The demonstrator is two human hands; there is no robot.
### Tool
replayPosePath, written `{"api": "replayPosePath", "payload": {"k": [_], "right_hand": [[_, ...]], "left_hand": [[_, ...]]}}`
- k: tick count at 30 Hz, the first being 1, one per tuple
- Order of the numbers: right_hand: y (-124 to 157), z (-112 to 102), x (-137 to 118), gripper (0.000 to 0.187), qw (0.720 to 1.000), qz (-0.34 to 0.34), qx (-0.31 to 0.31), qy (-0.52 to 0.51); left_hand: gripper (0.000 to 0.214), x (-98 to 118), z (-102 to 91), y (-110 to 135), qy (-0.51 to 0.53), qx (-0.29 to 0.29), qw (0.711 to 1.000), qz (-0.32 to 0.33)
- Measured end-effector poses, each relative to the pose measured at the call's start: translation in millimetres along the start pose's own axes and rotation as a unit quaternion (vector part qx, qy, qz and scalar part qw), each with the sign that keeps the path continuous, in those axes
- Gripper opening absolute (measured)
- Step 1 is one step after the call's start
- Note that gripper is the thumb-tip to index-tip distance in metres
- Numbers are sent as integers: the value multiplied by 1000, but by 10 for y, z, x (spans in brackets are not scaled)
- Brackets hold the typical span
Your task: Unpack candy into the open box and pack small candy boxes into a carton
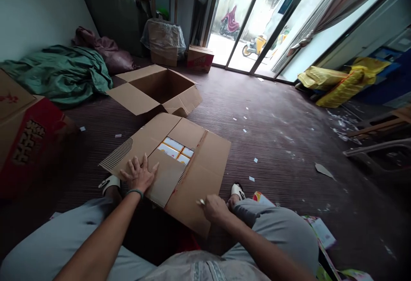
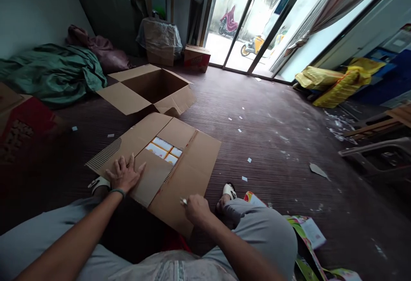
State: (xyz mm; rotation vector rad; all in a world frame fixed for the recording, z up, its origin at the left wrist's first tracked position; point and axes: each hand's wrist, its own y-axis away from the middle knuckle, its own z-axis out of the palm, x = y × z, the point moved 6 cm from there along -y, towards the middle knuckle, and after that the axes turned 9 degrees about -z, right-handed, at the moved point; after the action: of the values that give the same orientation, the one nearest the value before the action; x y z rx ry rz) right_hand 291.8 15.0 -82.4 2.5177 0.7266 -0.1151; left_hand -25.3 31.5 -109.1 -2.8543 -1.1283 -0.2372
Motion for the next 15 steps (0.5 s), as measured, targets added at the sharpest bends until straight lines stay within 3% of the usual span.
{"api": "replayPosePath", "payload": {"k": [3,5,10,15], "right_hand": [[-529,-597,-253,29,986,-127,83,74],[-926,-820,-414,29,963,-213,91,140],[-1703,-816,-475,28,936,-282,-5,210],[-1909,-720,-440,57,921,-303,-70,236]], "left_hand": [[79,65,42,58,-11,10,1000,-1],[82,58,70,39,-20,3,1000,2],[87,13,70,-23,-25,-7,1000,-9],[83,43,51,-20,-33,-12,999,-8]]}}
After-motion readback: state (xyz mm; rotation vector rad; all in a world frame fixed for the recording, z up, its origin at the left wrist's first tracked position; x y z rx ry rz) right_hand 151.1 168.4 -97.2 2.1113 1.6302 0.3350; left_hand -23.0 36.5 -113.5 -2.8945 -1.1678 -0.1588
